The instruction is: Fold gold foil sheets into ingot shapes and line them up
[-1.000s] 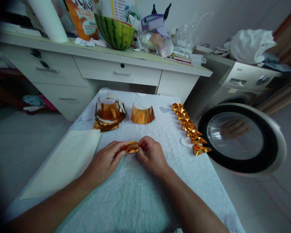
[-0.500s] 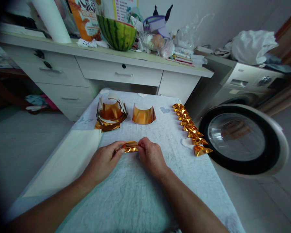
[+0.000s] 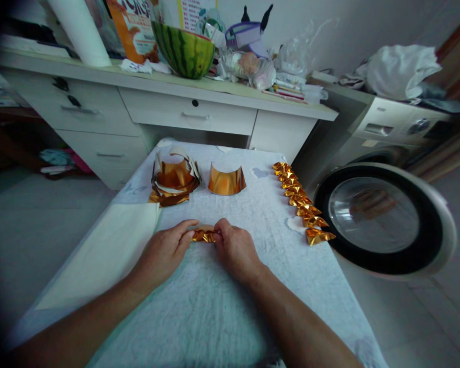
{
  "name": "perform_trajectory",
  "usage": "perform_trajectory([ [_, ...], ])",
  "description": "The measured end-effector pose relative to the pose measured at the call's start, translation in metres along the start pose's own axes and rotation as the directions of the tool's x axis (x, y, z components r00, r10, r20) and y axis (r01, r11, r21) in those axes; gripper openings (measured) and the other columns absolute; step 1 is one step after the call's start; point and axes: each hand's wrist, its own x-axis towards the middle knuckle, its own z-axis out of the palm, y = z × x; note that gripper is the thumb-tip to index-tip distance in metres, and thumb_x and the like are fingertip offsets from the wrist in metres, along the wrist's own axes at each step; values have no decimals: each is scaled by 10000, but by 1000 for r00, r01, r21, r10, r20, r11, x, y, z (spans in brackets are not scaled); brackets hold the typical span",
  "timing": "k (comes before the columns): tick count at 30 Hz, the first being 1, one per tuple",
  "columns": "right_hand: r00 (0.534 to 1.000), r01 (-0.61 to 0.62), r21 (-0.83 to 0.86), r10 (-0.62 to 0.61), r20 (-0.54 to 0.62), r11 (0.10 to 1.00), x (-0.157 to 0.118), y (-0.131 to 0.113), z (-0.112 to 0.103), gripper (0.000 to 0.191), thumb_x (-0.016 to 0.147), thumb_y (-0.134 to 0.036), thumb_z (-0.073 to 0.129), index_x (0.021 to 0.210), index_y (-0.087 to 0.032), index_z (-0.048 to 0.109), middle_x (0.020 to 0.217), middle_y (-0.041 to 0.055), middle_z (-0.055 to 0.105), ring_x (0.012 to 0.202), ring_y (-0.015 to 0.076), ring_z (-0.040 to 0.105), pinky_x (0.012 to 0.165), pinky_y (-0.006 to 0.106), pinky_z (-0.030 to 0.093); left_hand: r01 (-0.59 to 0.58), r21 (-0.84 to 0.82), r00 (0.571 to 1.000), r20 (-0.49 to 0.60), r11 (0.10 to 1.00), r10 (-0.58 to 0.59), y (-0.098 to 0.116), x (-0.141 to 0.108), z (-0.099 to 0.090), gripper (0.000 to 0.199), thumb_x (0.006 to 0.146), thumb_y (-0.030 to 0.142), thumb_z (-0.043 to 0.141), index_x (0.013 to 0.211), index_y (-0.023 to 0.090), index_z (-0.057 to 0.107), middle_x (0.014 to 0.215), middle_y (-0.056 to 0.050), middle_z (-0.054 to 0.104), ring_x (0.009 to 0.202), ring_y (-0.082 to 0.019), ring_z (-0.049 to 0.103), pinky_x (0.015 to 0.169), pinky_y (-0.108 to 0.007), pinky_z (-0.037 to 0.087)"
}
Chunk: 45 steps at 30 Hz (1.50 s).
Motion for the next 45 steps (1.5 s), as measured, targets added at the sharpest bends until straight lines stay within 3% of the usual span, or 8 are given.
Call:
perform_trajectory([
  [7, 1000, -14, 8, 14, -17, 1000, 0, 2, -2, 58, 908, -194, 476, 934, -208, 526, 674, -10, 627, 600, 149, 578, 586, 231, 344, -143, -23, 989, -28, 989, 143, -3, -3, 3, 375, 900, 81, 370, 1179, 134, 615, 1095, -103, 728, 999, -201, 695, 891, -345, 558],
  [21, 993, 121, 101, -120, -13, 987, -4, 3, -2, 62, 900, -164, 460, 881, -206, 501, 658, -27, 586, 567, 123, 541, 567, 214, 343, -32, 20, 998, 55, 999, 31, 1, 0, -3, 358, 937, 118, 365, 1219, 140, 584, 1093, -99, 732, 985, -236, 701, 855, -385, 547],
  [31, 990, 115, 103, -105, -99, 988, -3, 5, -2, 107, 929, -210, 412, 871, -202, 501, 660, -12, 600, 549, 126, 550, 554, 213, 358, -59, -8, 993, 100, 998, 60, 0, -4, 3, 316, 958, 151, 354, 1176, 193, 579, 1003, -47, 746, 905, -211, 709, 766, -333, 529],
  [45, 989, 89, 32, -84, -123, 996, -2, 6, -1, 128, 937, -232, 401, 867, -201, 504, 667, -5, 608, 557, 134, 558, 558, 219, 352, -81, 84, 990, 119, 993, 71, 0, -7, 9, 367, 947, 143, 360, 1263, 193, 540, 1029, -66, 744, 920, -208, 707, 797, -332, 538],
])
